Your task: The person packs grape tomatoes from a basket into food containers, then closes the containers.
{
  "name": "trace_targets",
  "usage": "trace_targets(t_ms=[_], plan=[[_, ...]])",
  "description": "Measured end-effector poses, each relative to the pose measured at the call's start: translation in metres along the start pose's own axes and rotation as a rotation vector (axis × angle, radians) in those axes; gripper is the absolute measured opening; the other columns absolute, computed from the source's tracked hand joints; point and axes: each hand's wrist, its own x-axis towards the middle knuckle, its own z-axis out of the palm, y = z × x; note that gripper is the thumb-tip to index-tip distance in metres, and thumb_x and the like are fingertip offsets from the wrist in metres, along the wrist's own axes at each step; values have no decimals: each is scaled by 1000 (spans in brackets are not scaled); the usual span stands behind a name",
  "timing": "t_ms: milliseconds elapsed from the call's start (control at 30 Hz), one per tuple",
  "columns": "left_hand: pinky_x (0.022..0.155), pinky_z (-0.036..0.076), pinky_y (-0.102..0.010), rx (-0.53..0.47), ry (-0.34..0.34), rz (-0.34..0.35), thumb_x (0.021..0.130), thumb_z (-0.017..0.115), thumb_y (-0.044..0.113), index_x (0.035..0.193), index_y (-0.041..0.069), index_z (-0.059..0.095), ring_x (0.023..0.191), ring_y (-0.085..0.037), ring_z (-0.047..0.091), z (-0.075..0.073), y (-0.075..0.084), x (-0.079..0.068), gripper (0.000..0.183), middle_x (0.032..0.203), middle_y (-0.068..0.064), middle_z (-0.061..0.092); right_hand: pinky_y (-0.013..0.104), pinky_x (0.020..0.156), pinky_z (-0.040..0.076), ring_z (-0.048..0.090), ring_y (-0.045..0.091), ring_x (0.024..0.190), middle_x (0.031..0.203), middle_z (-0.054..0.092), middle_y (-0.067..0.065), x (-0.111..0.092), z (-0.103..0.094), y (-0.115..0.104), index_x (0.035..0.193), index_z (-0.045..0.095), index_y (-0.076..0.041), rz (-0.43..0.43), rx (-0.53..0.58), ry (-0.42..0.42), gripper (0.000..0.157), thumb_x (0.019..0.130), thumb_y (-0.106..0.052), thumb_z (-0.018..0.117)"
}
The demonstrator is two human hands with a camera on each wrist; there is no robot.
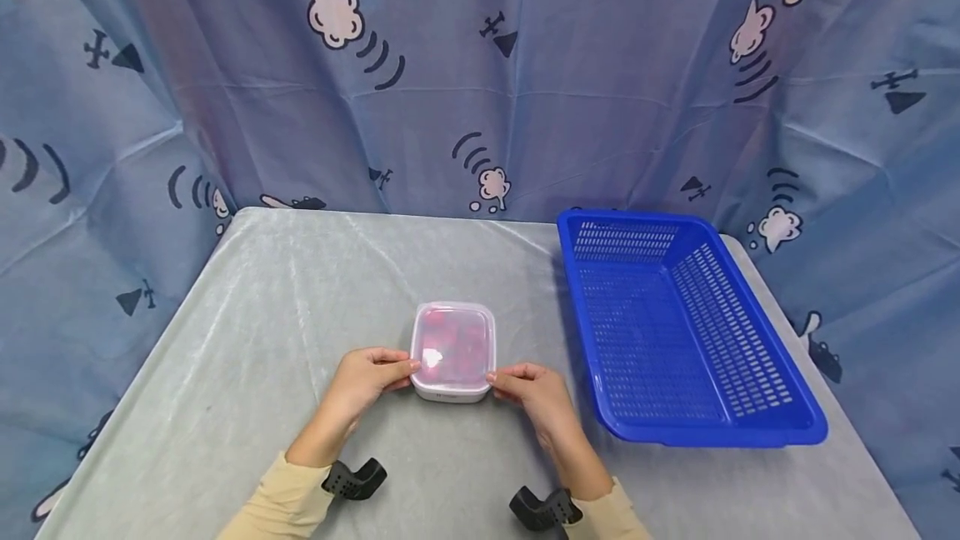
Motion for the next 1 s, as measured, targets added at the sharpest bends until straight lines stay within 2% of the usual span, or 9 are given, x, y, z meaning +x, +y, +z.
trace_targets(t_ms=[100,200,333,400,500,600,733,867,1000], plan=[[69,60,-21,38,-33,10,84,78,8,100,-12,70,69,-6,68,-3,2,3,26,80,-2,72,21,64,57,64,8,61,70,70,0,0,-1,-2,78,72,4,-8,-85,1,14,81,-7,80],[71,61,-23,78,-67,7,85,77,8,101,-13,69,70,-7,68,-9,6,8,28,83,-4,73,23,60,54,63,8,59,64,68,-1,-2,-2,-8,74,72,1,-55,-251,16,19,80,-14,81],[72,61,-24,133,-3,14,88,74,11,104,-12,70,69,-6,68,-16,20,25,28,90,-13,75,23,54,47,62,9,59,63,69,3,2,-1,-24,73,72,-2,-214,-445,100,19,81,-18,82],[71,61,-24,143,41,33,88,73,12,105,-11,70,67,-4,67,-16,29,39,29,89,-14,75,23,54,46,62,9,59,64,70,5,12,2,-32,74,74,-3,-295,-478,159,18,82,-18,81],[71,62,-24,115,39,47,88,73,10,105,-13,69,62,-3,66,-11,37,59,29,80,-9,73,20,53,47,60,5,55,62,69,5,36,8,-39,75,75,0,-324,-408,215,18,82,-16,80],[69,62,-23,74,2,12,88,73,7,106,-16,67,59,-2,65,-7,36,69,29,70,0,69,19,53,51,59,1,50,58,67,1,56,13,-36,78,74,6,-222,-228,179,17,82,-10,78],[65,60,-20,50,-8,-15,88,72,5,106,-16,67,59,-3,65,-5,32,73,28,69,1,68,19,55,57,61,2,49,58,66,-2,70,18,-32,83,73,12,-89,-48,117,14,83,-1,76],[65,60,-19,56,-13,8,88,73,6,106,-16,68,60,-2,66,-7,31,74,29,71,1,70,20,55,58,62,3,50,59,67,0,74,21,-31,84,72,13,-82,-20,120,12,82,1,75],[65,60,-18,46,-42,7,88,72,5,108,-16,67,60,-2,66,-10,32,77,30,71,1,71,18,54,53,60,3,49,56,66,-2,73,21,-33,79,74,9,-129,-99,161,13,81,-4,78]])
